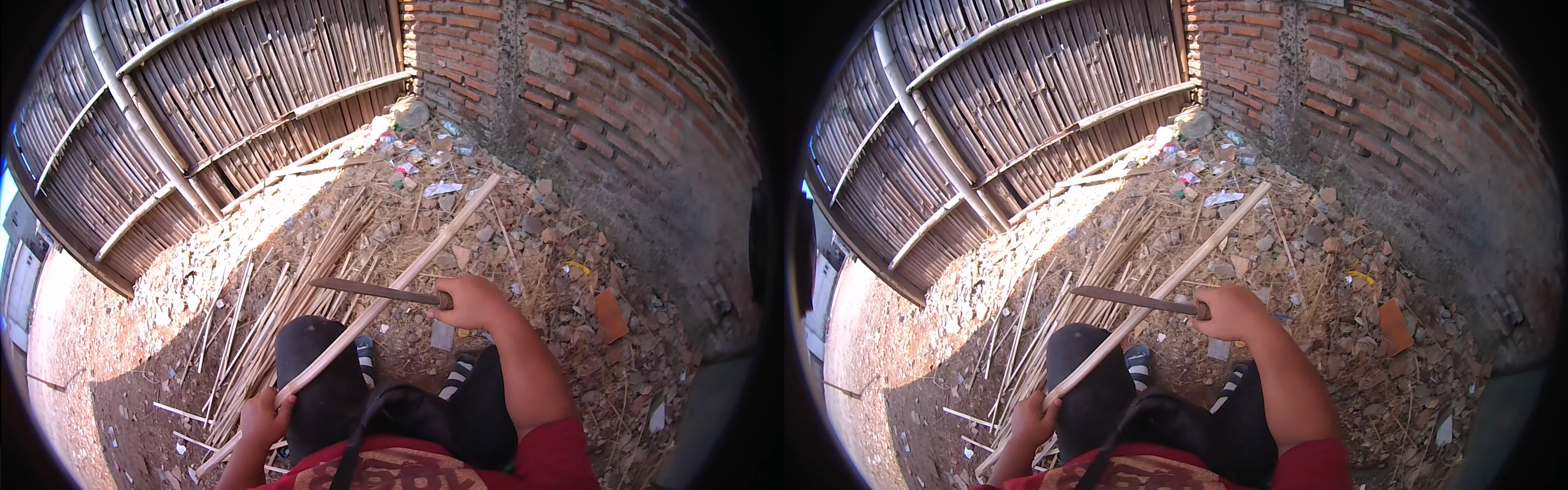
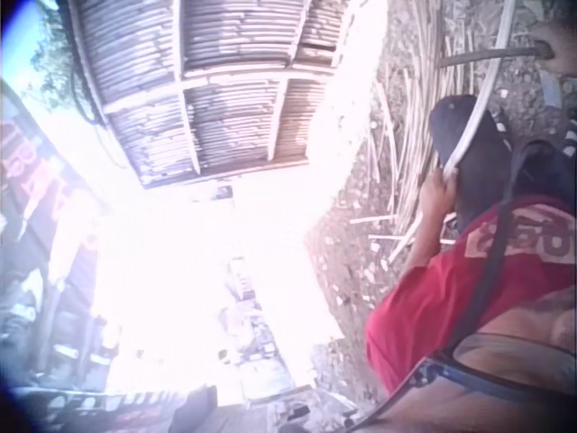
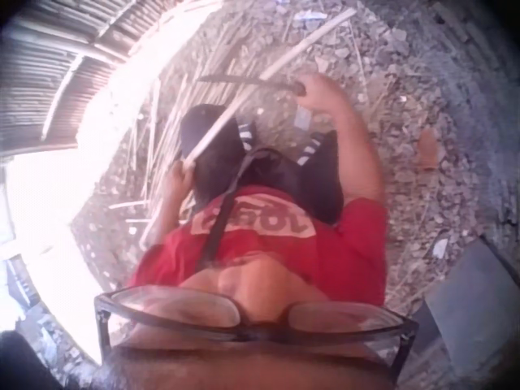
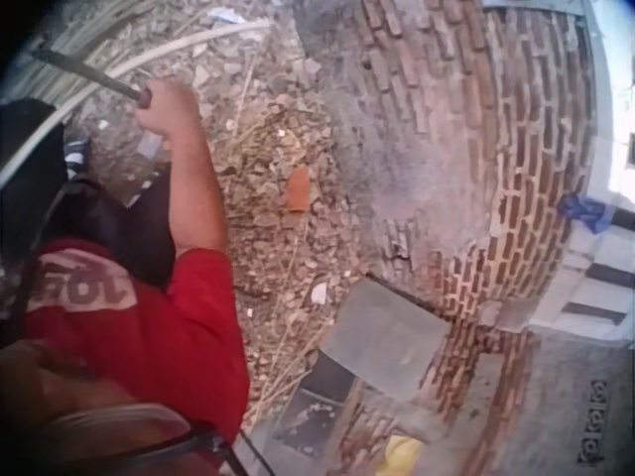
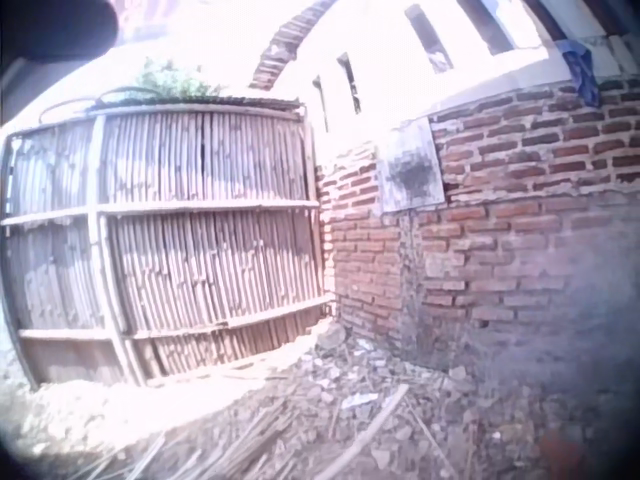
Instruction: The person shaves thin layers off a bamboo strip using a large knife, repeatedly drawing the blade along the length of the wood while holding it in their lap.
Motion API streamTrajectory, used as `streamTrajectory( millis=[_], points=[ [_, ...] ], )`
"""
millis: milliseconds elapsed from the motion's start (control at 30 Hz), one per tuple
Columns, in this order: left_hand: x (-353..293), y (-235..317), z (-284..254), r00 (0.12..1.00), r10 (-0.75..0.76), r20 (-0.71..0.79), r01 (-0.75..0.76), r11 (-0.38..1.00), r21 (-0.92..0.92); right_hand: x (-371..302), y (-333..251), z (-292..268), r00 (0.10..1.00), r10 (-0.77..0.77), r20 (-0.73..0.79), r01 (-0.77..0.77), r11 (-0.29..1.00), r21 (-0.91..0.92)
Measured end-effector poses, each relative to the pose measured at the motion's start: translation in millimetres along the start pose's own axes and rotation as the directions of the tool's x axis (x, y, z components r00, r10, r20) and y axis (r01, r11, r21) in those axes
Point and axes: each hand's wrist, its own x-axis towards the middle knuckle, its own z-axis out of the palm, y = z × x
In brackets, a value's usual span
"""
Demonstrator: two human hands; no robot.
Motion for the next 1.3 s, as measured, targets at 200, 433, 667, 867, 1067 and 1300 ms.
streamTrajectory(
  millis=[200,433,667,867,1067,1300],
  points=[
    [12.3,-6.1,3.1,0.996,0.017,0.083,-0.014,0.999,-0.043,24.0,25.6,6.2,0.995,0.022,-0.096,-0.024,1.000,-0.014],
    [10.4,-12.6,-0.2,0.992,0.027,0.121,-0.022,0.999,-0.048,40.7,44.9,16.3,0.966,0.229,0.117,-0.250,0.941,0.227],
    [22.5,-25.2,-10.5,0.981,0.084,0.173,-0.072,0.994,-0.079,27.9,28.2,16.9,0.991,0.137,-0.002,-0.137,0.988,0.075],
    [26.9,-22.2,-2.8,0.984,0.102,0.148,-0.091,0.993,-0.079,26.9,94.1,16.5,0.862,0.502,-0.067,-0.411,0.771,0.486],
    [22.2,-21.9,1.2,0.993,0.074,0.089,-0.069,0.996,-0.061,24.3,54.0,13.3,0.987,0.159,0.019,-0.160,0.982,0.103],
    [20.0,-17.6,1.1,0.994,0.111,0.003,-0.111,0.993,-0.036,26.3,94.4,18.6,0.883,0.465,-0.069,-0.390,0.806,0.445]
  ],
)
